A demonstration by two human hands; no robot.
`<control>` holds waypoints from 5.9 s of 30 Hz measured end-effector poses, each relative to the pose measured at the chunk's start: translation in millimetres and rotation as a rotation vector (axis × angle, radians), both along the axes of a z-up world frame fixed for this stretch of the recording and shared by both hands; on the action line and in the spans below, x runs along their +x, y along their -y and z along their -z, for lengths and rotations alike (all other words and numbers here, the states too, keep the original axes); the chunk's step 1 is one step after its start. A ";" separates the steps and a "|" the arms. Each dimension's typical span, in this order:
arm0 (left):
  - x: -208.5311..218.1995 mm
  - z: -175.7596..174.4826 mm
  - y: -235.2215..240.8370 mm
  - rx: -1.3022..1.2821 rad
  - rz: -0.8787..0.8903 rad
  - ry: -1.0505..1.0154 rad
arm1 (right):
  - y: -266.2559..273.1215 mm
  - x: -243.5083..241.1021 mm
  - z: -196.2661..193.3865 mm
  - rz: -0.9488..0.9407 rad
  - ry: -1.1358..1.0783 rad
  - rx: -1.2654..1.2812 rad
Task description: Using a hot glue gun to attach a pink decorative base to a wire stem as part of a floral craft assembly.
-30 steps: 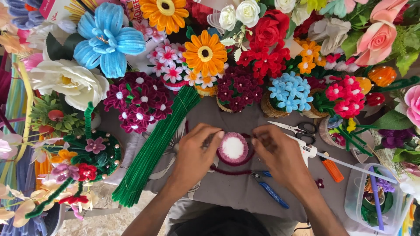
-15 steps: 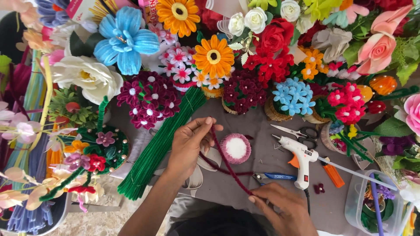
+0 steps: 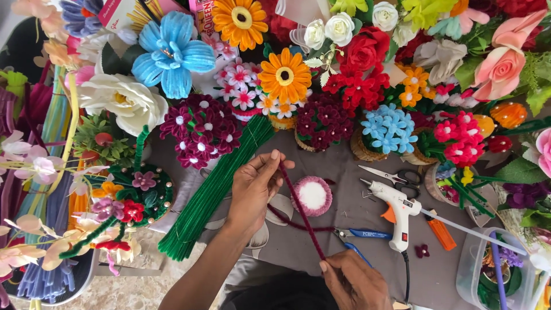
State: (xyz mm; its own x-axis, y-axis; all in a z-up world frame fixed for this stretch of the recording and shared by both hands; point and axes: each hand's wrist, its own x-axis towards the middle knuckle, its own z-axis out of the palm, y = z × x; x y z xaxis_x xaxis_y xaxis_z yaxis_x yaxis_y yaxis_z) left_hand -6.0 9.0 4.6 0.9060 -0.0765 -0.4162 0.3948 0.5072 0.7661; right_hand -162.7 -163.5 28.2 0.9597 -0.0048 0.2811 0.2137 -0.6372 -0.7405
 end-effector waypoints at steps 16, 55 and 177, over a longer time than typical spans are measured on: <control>5.3 14.1 5.3 -0.008 -0.062 -0.006 | -9.3 2.8 3.1 -0.007 0.056 0.039; -24.5 1.7 -23.9 -0.034 0.227 0.026 | 25.6 29.0 -21.2 0.540 -0.400 0.244; -31.6 -39.7 41.7 0.104 0.883 0.234 | 68.5 46.5 -41.5 0.070 -0.498 0.673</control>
